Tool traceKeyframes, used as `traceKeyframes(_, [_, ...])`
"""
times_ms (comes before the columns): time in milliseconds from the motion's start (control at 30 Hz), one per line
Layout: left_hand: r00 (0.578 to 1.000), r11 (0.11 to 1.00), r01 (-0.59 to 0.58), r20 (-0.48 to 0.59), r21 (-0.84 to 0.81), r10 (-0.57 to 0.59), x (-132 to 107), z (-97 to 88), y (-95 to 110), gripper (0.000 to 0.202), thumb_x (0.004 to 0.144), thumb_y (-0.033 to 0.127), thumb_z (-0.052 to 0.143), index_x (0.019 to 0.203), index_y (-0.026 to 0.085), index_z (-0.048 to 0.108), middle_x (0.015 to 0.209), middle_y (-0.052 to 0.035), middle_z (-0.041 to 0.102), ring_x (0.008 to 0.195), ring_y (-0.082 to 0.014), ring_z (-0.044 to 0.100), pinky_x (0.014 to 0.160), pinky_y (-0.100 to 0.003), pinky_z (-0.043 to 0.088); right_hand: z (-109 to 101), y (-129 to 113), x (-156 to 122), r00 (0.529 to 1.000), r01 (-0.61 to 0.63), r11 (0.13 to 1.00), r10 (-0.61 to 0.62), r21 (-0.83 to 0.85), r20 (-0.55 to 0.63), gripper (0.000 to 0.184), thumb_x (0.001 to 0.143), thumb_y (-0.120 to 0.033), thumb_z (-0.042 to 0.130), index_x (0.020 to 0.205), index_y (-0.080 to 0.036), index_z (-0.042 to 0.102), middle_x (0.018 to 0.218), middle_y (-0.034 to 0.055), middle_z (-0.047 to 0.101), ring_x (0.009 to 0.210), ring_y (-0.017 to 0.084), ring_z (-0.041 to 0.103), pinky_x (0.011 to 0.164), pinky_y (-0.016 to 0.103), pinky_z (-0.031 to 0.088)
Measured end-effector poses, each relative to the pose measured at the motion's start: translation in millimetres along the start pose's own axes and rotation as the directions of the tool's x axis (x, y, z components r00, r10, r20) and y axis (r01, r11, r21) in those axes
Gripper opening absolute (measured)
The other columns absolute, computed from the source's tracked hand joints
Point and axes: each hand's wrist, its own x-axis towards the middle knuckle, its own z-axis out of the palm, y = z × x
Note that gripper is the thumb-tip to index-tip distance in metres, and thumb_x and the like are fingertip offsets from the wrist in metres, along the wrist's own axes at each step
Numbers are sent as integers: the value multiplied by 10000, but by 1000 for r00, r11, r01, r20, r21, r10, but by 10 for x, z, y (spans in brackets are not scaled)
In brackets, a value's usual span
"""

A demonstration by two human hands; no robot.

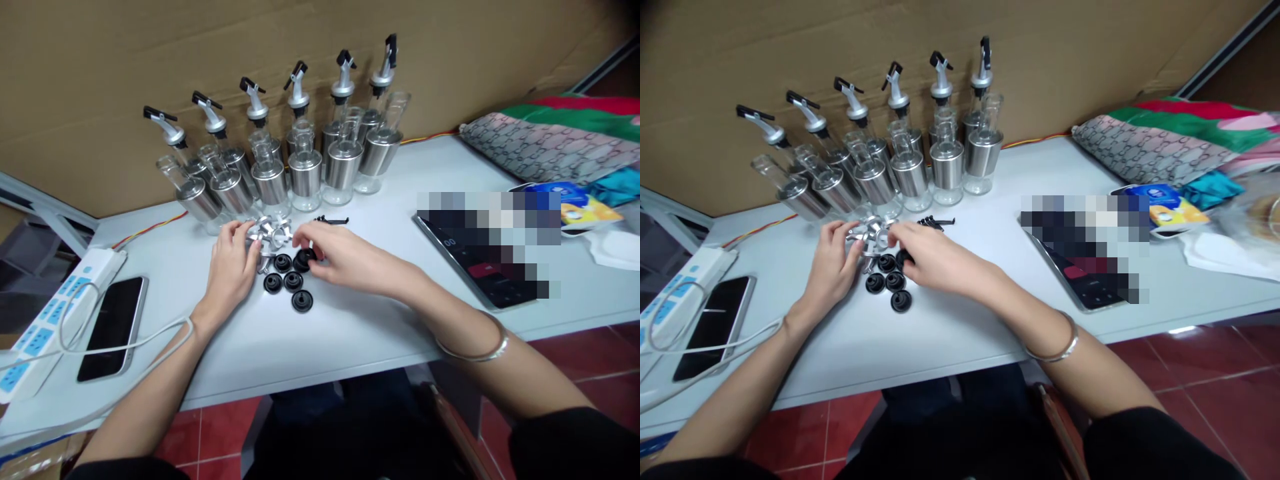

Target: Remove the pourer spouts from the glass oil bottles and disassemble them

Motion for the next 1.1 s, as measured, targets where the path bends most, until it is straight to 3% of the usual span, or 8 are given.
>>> traceKeyframes(67, [1000, 999, -12, 22, -30, 13, 1, 11, -9, 462, 941, 408, 353, 1287, 120, 455, 1237, -156, 440, 1190, -283, 444, 1016, -443, 389, -74, -10, -31, 982, -27, 999, 34, -38, 185, 273, 672, -1, 535, 908, -139, 550, 919, 59, 566, 699, 129, 487, 642, 249, 386])
traceKeyframes(167, [998, 999, -12, 58, -48, 14, 1, 35, -17, 479, 938, 440, 349, 1294, 135, 442, 1272, -155, 411, 1228, -286, 418, 1048, -459, 374, -188, -46, -72, 955, -64, 997, 75, -50, 285, 276, 646, 4, 550, 884, -134, 561, 854, 41, 568, 660, 117, 476, 605, 233, 371])
traceKeyframes(333, [997, 998, -2, 72, -63, 6, -5, 64, -18, 469, 960, 421, 268, 1293, 137, 436, 1318, -165, 377, 1259, -288, 398, 1059, -484, 366, -275, -59, -103, 948, -55, 996, 76, -75, 308, 263, 639, -16, 574, 872, -136, 595, 757, 12, 570, 630, 117, 475, 586, 232, 364])
traceKeyframes(500, [997, 999, -16, 69, -46, 20, -8, 80, -26, 483, 961, 446, 260, 1295, 143, 433, 1346, -163, 372, 1269, -294, 390, 1065, -500, 354, -175, -49, -91, 930, -1, 999, 19, -48, 368, 212, 707, -2, 589, 849, -137, 669, 804, 28, 619, 688, 123, 531, 660, 240, 403])
traceKeyframes(700, [997, 999, -26, 66, -45, 29, -6, 87, -34, 504, 960, 467, 246, 1291, 138, 436, 1347, -167, 375, 1274, -295, 386, 1062, -500, 357, -163, -108, -64, 994, 59, 998, -58, -8, 88, 230, 797, -32, 558, 979, -124, 664, 988, 79, 622, 844, 153, 573, 751, 260, 427])
traceKeyframes(767, [997, 999, -23, 69, -42, 26, -5, 86, -33, 507, 958, 470, 249, 1291, 137, 437, 1346, -167, 376, 1268, -297, 393, 1058, -503, 360, -209, -103, -70, 997, 52, 998, -51, -25, 66, 225, 790, -49, 565, 976, -126, 665, 973, 75, 621, 821, 153, 567, 736, 264, 425])
traceKeyframes(967, [997, 999, -22, 71, -40, 25, -2, 90, -37, 498, 958, 465, 252, 1286, 142, 443, 1343, -164, 380, 1262, -295, 397, 1054, -504, 365, -212, -15, -99, 913, 6, 997, 26, -79, 407, 168, 701, -34, 612, 818, -136, 678, 749, 19, 619, 686, 132, 529, 666, 253, 403])
traceKeyframes(1100, [997, 999, -25, 68, -42, 28, 1, 90, -37, 505, 957, 468, 249, 1287, 137, 442, 1342, -165, 381, 1256, -296, 403, 1055, -503, 365, -178, -23, -104, 914, -26, 995, 61, -91, 401, 234, 695, -20, 620, 894, -133, 667, 835, 38, 644, 756, 145, 553, 688, 251, 412])
